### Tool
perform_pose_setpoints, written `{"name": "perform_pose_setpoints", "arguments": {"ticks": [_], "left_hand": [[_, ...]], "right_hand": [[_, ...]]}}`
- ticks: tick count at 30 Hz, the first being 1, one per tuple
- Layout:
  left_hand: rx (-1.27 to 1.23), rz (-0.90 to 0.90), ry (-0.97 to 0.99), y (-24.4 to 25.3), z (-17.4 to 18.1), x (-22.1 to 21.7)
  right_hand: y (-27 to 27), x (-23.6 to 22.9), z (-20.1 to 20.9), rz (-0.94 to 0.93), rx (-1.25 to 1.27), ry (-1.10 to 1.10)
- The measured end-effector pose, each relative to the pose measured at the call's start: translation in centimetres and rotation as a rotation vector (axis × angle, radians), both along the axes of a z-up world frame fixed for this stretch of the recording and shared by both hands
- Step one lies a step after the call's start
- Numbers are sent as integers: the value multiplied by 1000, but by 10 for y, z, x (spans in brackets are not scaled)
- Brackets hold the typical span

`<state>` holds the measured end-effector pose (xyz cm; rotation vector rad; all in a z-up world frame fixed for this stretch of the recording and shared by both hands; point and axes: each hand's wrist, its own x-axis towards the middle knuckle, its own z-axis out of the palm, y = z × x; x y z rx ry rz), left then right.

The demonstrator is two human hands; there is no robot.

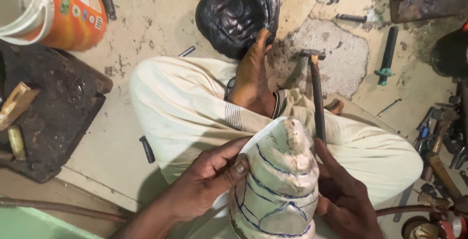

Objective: The person sits on the floor and uses a hammer and chisel to shape a white conical metal object. They repeatedly strike the chisel against the object's surface, rotate it to access different areas, and occasionally inspect the progress.

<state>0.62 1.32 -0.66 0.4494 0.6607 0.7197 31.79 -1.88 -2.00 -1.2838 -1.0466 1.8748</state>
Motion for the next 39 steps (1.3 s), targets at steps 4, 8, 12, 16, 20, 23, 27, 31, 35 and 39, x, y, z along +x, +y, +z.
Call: {"name": "perform_pose_setpoints", "arguments": {"ticks": [4, 8, 12, 16, 20, 23, 27, 31, 35, 39], "left_hand": [[-28, 57, 45, 7, -3, 5], [-121, 72, 50, 7, -7, 7], [-218, 87, -15, 6, -10, 7], [-226, 97, -66, 5, -8, 6], [-202, 96, -51, 4, -7, 6], [-172, 98, -31, 1, -9, 6], [-183, 102, -35, -6, -15, 3], [-195, 135, -27, -14, -21, 2], [-302, 213, -95, -19, -22, -5], [-146, 219, -301, -21, -20, -13]], "right_hand": [[13, -12, 6, -13, -70, 103], [20, -20, 5, -2, -71, 147], [20, -19, 2, -7, -77, 74], [19, -17, 2, 9, -63, 63], [20, -18, 3, -1, -91, 94], [19, -19, 4, -3, -97, 112], [15, -17, 5, -13, -82, 193], [14, -13, 5, 3, -74, 80], [12, -13, 11, -18, -70, 27], [16, -18, 18, -45, -82, 116]]}}
